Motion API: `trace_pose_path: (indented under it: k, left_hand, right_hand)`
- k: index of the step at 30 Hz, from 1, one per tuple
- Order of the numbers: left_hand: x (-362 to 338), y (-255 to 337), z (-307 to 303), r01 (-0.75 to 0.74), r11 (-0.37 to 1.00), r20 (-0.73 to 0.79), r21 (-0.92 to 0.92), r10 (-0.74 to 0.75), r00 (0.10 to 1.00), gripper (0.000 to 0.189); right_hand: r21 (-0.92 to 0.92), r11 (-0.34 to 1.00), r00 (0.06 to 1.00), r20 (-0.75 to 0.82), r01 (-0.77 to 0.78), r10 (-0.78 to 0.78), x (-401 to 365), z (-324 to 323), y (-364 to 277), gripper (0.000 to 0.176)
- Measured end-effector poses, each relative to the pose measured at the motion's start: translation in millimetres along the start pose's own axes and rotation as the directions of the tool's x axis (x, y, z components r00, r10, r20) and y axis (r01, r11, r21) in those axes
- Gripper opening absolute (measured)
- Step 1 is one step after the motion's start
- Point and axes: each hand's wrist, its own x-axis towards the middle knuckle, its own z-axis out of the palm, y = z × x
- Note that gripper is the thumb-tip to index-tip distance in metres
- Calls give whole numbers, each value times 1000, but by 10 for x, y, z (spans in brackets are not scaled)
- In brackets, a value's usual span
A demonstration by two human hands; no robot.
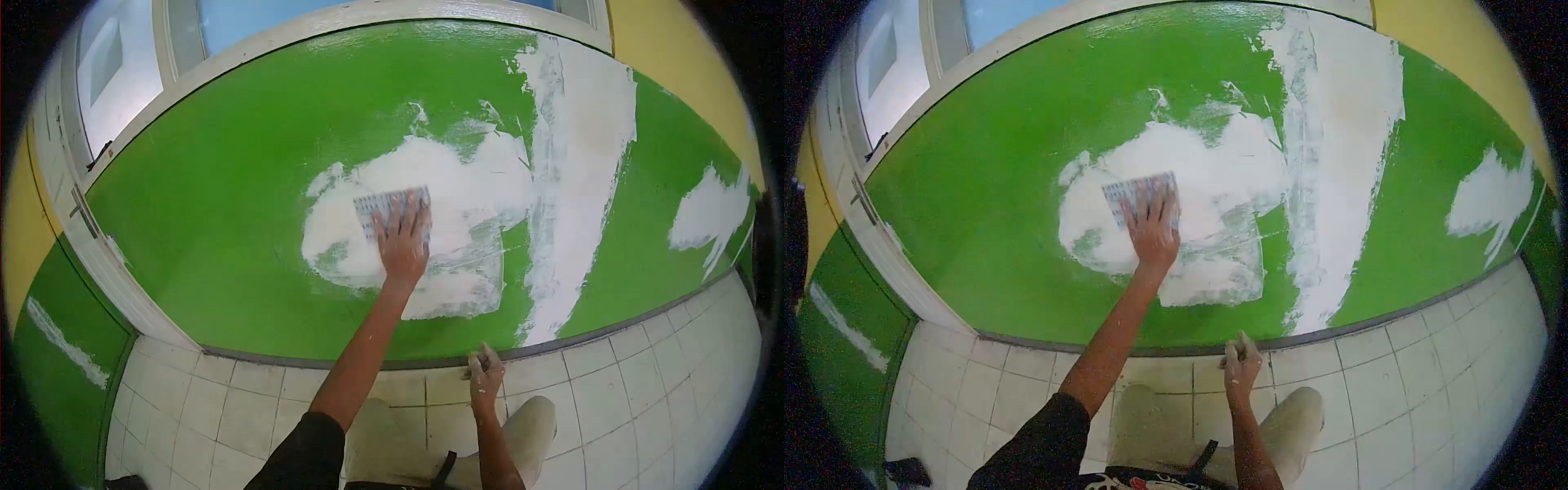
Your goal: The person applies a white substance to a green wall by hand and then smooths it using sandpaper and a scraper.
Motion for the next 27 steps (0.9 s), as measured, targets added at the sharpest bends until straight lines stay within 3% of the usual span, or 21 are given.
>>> trace_pose_path:
  k: [2,4,5,7,8,9,10,11,13,14,16,18,19,20,21,22,23,24,25,27]
  left_hand:
    - [-216,-137,53,-82,996,11,-21,82,997,61]
    - [-352,-394,-19,-261,963,143,-65,268,953,56]
    - [-328,-521,-94,-257,965,148,-57,263,954,56]
    - [-126,-716,-177,-78,997,-129,-19,75,989,50]
    - [45,-720,-213,-83,996,-137,-17,80,987,50]
    - [180,-719,-257,38,997,-234,-65,-52,971,46]
    - [249,-699,-322,156,980,-316,-125,-188,930,41]
    - [260,-614,-356,156,980,-315,-125,-188,930,41]
    - [170,-296,-392,-11,963,-209,-268,-47,977,39]
    - [45,-172,-442,24,926,-189,-377,-102,977,39]
    - [-151,190,-618,166,649,-150,-742,-402,903,41]
    - [-585,317,-555,422,460,80,-781,-596,799,36]
    - [-695,369,-603,422,457,82,-783,-598,798,36]
    - [-780,422,-685,600,132,393,-789,-642,658,33]
    - [-814,461,-771,717,-201,675,-667,-569,469,29]
    - [-753,503,-896,722,-208,682,-660,-569,459,29]
    - [-664,554,-1038,667,-482,816,-568,-432,383,27]
    - [-609,592,-1125,571,-711,908,-410,-254,334,25]
    - [-621,595,-1158,572,-716,911,-401,-245,332,25]
    - [-656,545,-1235,572,-788,947,-228,-43,318,28]
  right_hand:
    - [16,1000,1000,10,13,-13,-36,0,6,35]
    - [22,1000,999,44,20,-21,-148,-68,3,34]
    - [24,1000,999,38,12,-13,-180,-105,-40,34]
    - [35,999,999,28,20,-21,-131,-146,-37,33]
    - [77,997,1000,17,15,-16,-136,-195,27,33]
    - [116,993,1000,6,3,-4,-174,-274,115,32]
    - [3,1000,1000,15,-15,15,-144,-350,360,34]
    - [3,1000,1000,15,-15,15,-174,-345,375,34]
    - [72,997,1000,18,-13,11,-216,-309,369,37]
    - [67,998,1000,16,-11,10,-221,-289,352,37]
    - [74,994,995,68,-79,74,-232,-183,307,39]
    - [143,986,990,122,-84,67,-181,-42,-50,46]
    - [214,973,983,179,-88,49,-106,51,-287,54]
    - [210,974,983,179,-90,52,-47,149,-512,54]
    - [303,952,967,251,-35,-45,9,243,-734,69]
    - [395,918,940,311,9,-143,62,311,-866,85]
    - [388,922,942,308,3,-133,137,365,-879,85]
    - [513,856,860,462,-61,-216,229,416,-846,88]
    - [615,775,748,581,-146,-320,272,447,-833,91]
    - [643,733,806,544,-221,-234,242,517,-927,85]
